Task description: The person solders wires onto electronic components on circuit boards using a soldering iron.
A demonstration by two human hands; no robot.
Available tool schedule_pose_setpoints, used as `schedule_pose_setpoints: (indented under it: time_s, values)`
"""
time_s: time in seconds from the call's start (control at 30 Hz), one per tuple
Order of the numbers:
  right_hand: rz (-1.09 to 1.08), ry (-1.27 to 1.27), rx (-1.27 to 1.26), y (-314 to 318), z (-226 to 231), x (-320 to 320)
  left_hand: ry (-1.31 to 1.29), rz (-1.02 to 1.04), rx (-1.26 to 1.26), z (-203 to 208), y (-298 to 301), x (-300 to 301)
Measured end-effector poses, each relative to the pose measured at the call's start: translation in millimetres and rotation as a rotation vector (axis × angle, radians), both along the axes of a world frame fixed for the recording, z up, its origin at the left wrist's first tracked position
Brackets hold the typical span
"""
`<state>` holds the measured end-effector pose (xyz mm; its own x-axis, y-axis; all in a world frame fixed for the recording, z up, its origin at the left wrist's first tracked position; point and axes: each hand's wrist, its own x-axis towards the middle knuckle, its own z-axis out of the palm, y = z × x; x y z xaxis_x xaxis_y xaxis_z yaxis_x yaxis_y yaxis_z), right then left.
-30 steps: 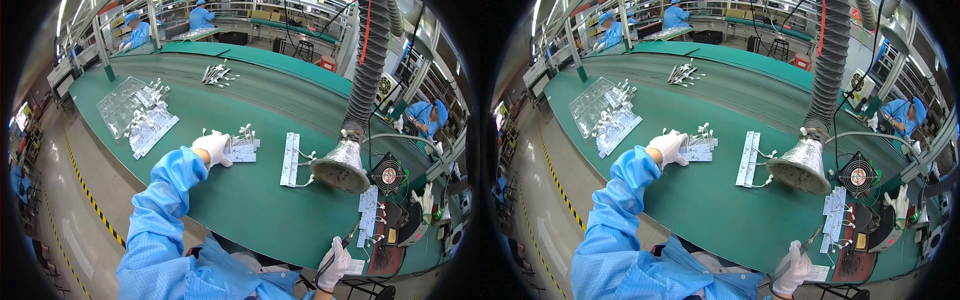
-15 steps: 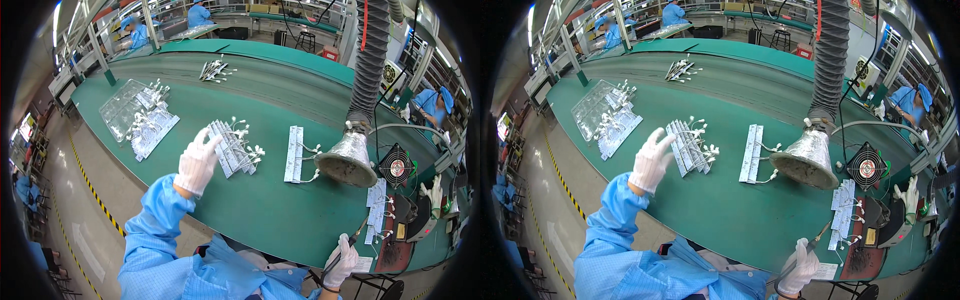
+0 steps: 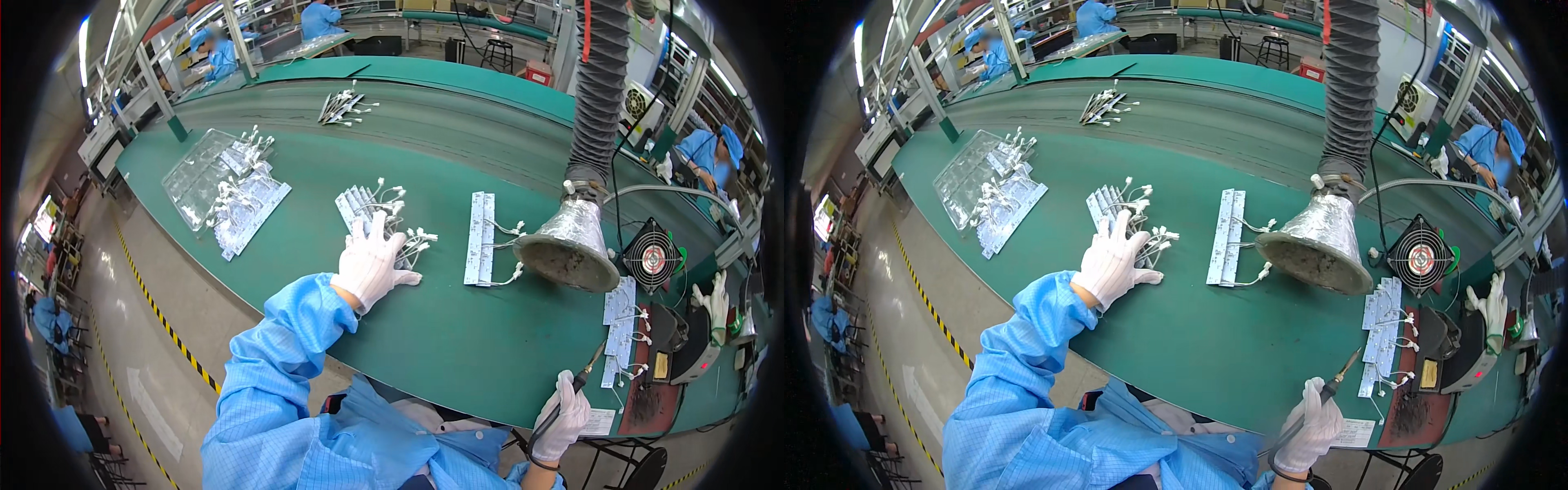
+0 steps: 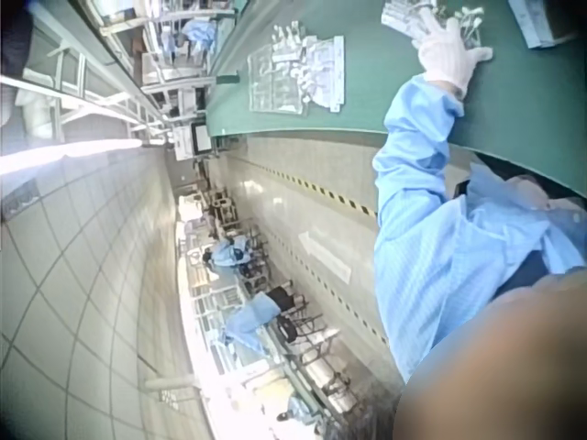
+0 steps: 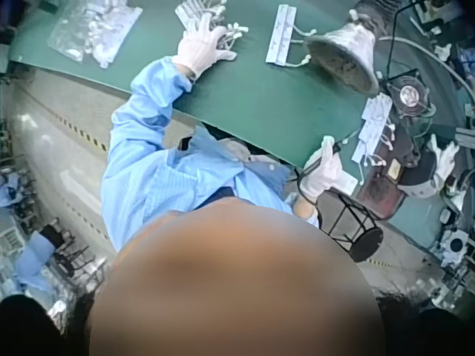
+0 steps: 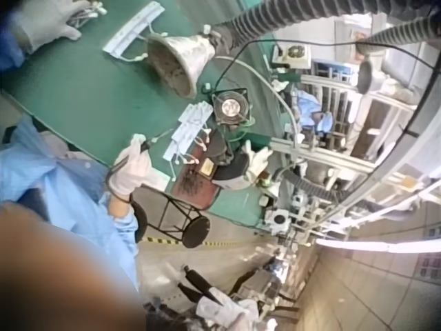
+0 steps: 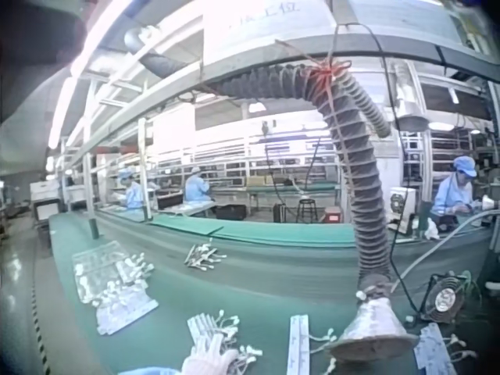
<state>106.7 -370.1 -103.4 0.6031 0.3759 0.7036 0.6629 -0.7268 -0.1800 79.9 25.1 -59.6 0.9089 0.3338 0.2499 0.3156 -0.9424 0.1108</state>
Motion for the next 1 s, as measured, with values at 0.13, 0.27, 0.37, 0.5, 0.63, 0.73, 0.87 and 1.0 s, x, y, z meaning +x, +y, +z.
schedule_pose_setpoints:
  time_s: [0.13, 0.27, 0.37, 0.5, 0.63, 0.73, 0.87, 1.0]
  values:
    - [-0.089, 0.015, -0.064, 3, 3, -3, -0.099, -0.042, 0.007, -9, 2, 4]
    - [-0.079, -0.002, -0.061, 5, 8, -3, -0.083, -0.23, -0.087, -2, -2, 26]
    - [-0.08, -0.028, -0.065, 6, 8, -5, -0.021, -0.532, -0.181, 1, 4, 51]
    - [-0.027, -0.029, -0.032, 3, 6, -2, 0.029, -0.545, -0.123, 24, -3, 52]
    - [-0.046, -0.025, -0.031, 5, 7, -5, -0.285, -0.3, -0.645, 23, 12, 34]
    - [-0.089, 0.002, -0.051, 0, 7, -7, -0.083, 0.06, -0.286, 3, 7, 46]
    - [-0.08, -0.021, -0.038, -1, 6, -7, 0.045, 0.066, -0.359, -10, 21, 62]
    - [-0.055, -0.014, -0.061, 2, 9, -8, -0.004, 0.124, -0.372, 1, 6, 70]
